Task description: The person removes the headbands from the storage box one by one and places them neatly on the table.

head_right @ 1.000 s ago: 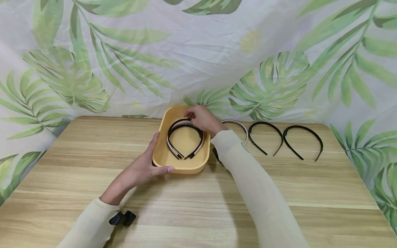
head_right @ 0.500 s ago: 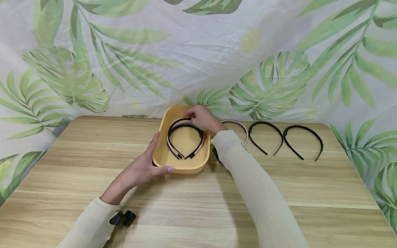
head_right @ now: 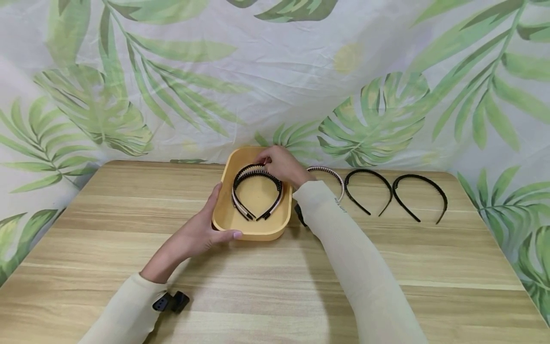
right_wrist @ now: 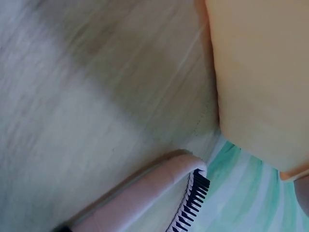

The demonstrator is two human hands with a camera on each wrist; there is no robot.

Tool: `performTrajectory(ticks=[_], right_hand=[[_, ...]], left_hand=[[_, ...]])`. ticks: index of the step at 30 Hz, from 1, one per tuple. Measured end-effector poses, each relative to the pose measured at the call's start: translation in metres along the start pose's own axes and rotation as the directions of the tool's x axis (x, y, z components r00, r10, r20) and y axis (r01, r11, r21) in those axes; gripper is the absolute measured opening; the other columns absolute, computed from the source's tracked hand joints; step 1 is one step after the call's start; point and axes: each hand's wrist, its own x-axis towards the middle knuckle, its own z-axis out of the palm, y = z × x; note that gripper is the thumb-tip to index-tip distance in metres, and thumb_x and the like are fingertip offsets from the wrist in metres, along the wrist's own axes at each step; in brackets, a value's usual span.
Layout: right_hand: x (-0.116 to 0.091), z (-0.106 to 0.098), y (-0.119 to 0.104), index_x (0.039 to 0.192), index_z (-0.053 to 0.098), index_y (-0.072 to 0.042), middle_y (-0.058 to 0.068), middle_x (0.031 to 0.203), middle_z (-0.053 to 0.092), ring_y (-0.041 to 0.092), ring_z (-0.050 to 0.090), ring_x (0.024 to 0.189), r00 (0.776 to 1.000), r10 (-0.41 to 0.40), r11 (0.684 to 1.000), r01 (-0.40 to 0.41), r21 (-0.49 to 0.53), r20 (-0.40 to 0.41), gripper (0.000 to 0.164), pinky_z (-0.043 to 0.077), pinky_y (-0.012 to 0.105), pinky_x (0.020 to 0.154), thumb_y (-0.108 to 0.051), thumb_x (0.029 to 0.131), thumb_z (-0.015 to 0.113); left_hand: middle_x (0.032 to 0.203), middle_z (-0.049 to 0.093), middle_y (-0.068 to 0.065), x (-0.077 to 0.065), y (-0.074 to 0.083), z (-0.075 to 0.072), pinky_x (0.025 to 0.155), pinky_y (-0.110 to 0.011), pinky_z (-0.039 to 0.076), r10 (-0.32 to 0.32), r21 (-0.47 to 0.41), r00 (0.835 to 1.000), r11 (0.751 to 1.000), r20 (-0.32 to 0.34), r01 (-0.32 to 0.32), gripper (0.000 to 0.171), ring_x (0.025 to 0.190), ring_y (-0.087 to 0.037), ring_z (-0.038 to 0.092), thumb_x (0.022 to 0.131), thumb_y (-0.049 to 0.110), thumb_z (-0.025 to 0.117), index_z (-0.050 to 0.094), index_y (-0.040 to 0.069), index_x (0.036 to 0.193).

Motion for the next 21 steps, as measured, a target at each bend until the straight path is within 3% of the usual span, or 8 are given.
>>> performTrajectory(ticks=[21], right_hand=[[-0.0002,-0.0028,-0.0029,0.126,0.075,-0.001,0.017,0.127,0.074,0.033,0.068,0.116,0.999,-0.036,0.998,0.037,-0.046,0.021,0.044,0.054,0.045,0.101,0.01,0.093,0.049]], left_hand=[[0.17,0.027,-0.025,0.0004,-0.001,0.0001,0.119,-0.055,0.039,0.031,-0.01,1.0,0.999,-0.002,-0.031,0.133,0.142,-0.038,0.051,0.083,0.044,0.09,-0.01,0.026,0.169]])
